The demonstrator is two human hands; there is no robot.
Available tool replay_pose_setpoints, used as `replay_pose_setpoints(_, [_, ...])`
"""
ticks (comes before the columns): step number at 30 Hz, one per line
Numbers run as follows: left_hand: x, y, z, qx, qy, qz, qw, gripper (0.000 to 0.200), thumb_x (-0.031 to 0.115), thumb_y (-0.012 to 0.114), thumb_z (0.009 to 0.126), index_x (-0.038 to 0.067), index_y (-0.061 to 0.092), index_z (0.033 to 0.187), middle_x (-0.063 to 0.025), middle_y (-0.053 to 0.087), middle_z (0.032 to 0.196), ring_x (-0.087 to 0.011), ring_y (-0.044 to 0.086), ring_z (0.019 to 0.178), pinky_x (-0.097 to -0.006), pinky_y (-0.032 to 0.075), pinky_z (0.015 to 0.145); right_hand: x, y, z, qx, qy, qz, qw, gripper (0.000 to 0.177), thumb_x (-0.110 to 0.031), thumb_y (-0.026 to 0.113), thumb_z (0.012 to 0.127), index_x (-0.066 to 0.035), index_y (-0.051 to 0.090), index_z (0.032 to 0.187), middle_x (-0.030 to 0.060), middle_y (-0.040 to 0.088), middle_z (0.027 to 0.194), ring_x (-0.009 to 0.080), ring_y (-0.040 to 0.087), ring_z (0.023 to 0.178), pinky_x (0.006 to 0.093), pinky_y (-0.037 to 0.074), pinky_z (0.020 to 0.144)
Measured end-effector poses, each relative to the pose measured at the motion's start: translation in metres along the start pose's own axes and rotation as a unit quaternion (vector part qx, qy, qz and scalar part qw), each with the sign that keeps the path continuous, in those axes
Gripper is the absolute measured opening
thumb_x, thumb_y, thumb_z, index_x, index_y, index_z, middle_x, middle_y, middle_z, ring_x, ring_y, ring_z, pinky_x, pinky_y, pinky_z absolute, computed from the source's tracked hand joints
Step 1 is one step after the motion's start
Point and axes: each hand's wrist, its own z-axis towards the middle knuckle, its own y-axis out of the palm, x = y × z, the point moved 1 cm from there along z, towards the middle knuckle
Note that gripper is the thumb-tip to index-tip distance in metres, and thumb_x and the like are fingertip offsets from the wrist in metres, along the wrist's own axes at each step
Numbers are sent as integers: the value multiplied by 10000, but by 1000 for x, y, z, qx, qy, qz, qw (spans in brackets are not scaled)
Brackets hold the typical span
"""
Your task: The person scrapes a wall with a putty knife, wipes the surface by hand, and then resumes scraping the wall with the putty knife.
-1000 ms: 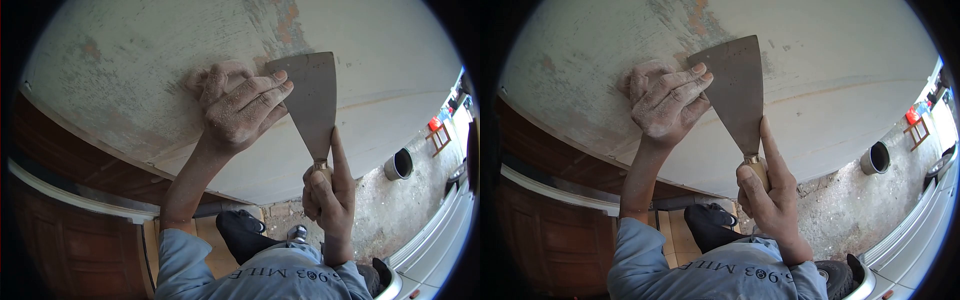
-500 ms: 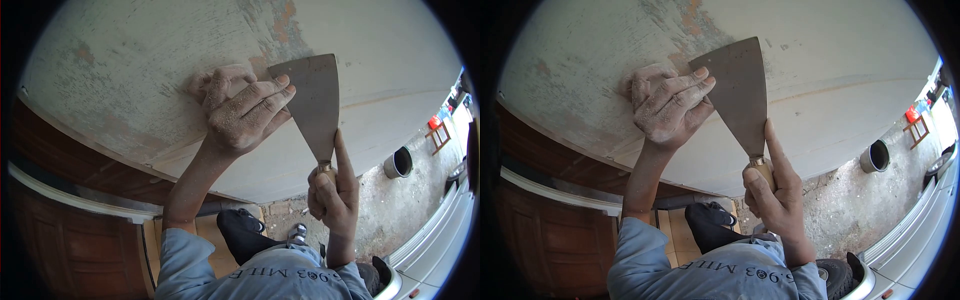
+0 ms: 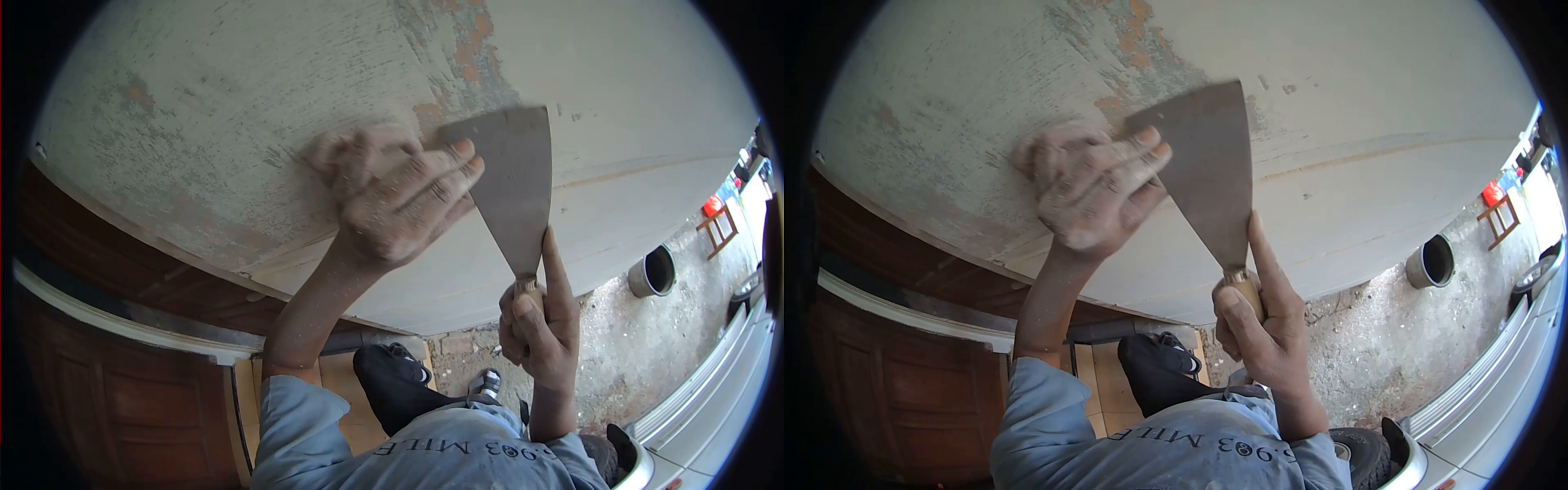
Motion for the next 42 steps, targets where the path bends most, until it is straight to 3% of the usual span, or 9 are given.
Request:
replay_pose_setpoints(10, [-7, -7, 8, 12, 2, -3, 1000, 291, 98, 741, 584, 161, 718, 867, 78, 678, 847, -156, 549, 811, -299, 428, 760, -4, 11, -2, -16, -13, 26, 999, 629, -87, 465, 923, 20, 116, 1435, -18, 471, 618, 20, 411, 456, 176, 341, 398])
replay_pose_setpoints(12, [-15, -7, 13, 37, 5, -1, 999, 293, 78, 740, 577, 148, 717, 861, 75, 680, 854, -159, 549, 803, -293, 441, 726, -6, 18, 7, -25, -39, 17, 999, 640, -101, 452, 922, 15, 89, 1436, 7, 459, 628, 9, 368, 407, 162, 312, 337])
replay_pose_setpoints(16, [-12, -7, 12, 26, -9, -23, 999, 289, 80, 741, 576, 147, 714, 856, 67, 682, 855, -146, 550, 806, -296, 434, 737, -9, 15, -2, -11, -35, 16, 999, 644, -111, 443, 924, 26, 72, 1432, 19, 452, 627, 4, 344, 379, 157, 293, 301])
replay_pose_setpoints(19, [-12, -6, 11, 24, -7, -21, 999, 277, 78, 740, 578, 150, 714, 845, 69, 682, 858, -141, 551, 814, -289, 426, 737, -11, 16, 2, -28, -22, 6, 999, 621, -79, 450, 926, -2, 113, 1442, -19, 463, 607, 24, 407, 446, 180, 343, 392])
replay_pose_setpoints(25, [-11, -7, 13, 25, 2, -14, 1000, 264, 100, 744, 570, 150, 714, 827, 71, 681, 862, -161, 553, 813, -282, 404, 754, -11, 12, 0, -26, -2, 28, 999, 615, -88, 454, 929, -3, 124, 1441, -21, 469, 602, 23, 425, 456, 183, 348, 396])
replay_pose_setpoints(28, [-12, -4, 13, 39, -2, -2, 999, 258, 127, 743, 571, 153, 713, 826, 70, 682, 863, -168, 554, 805, -296, 397, 776, -12, 18, 6, -19, -53, -8, 998, 645, -99, 448, 925, 15, 72, 1435, 17, 445, 620, 4, 326, 373, 162, 291, 300])
replay_pose_setpoints(31, [-13, -4, 14, 31, -5, -17, 999, 259, 129, 743, 568, 156, 713, 823, 71, 681, 864, -169, 555, 798, -308, 393, 779, -11, 14, 0, -22, -40, 8, 999, 648, -109, 456, 926, 7, 77, 1438, 18, 449, 624, 7, 331, 371, 162, 299, 303])
replay_pose_setpoints(34, [-12, -7, 17, 28, 11, -8, 1000, 276, 101, 742, 552, 157, 712, 820, 72, 681, 860, -168, 556, 795, -311, 394, 773, -12, 14, -1, -31, -38, 3, 999, 639, -124, 479, 937, -5, 109, 1443, -23, 448, 598, 22, 401, 449, 181, 339, 396])
replay_pose_setpoints(42, [-16, -8, 18, 34, 6, 6, 999, 289, 112, 752, 555, 175, 716, 834, 76, 681, 867, -158, 554, 815, -308, 374, 815, -12, 15, 5, -41, -32, 20, 998, 630, -137, 469, 940, 14, 112, 1437, -20, 456, 590, 21, 414, 438, 183, 340, 381])
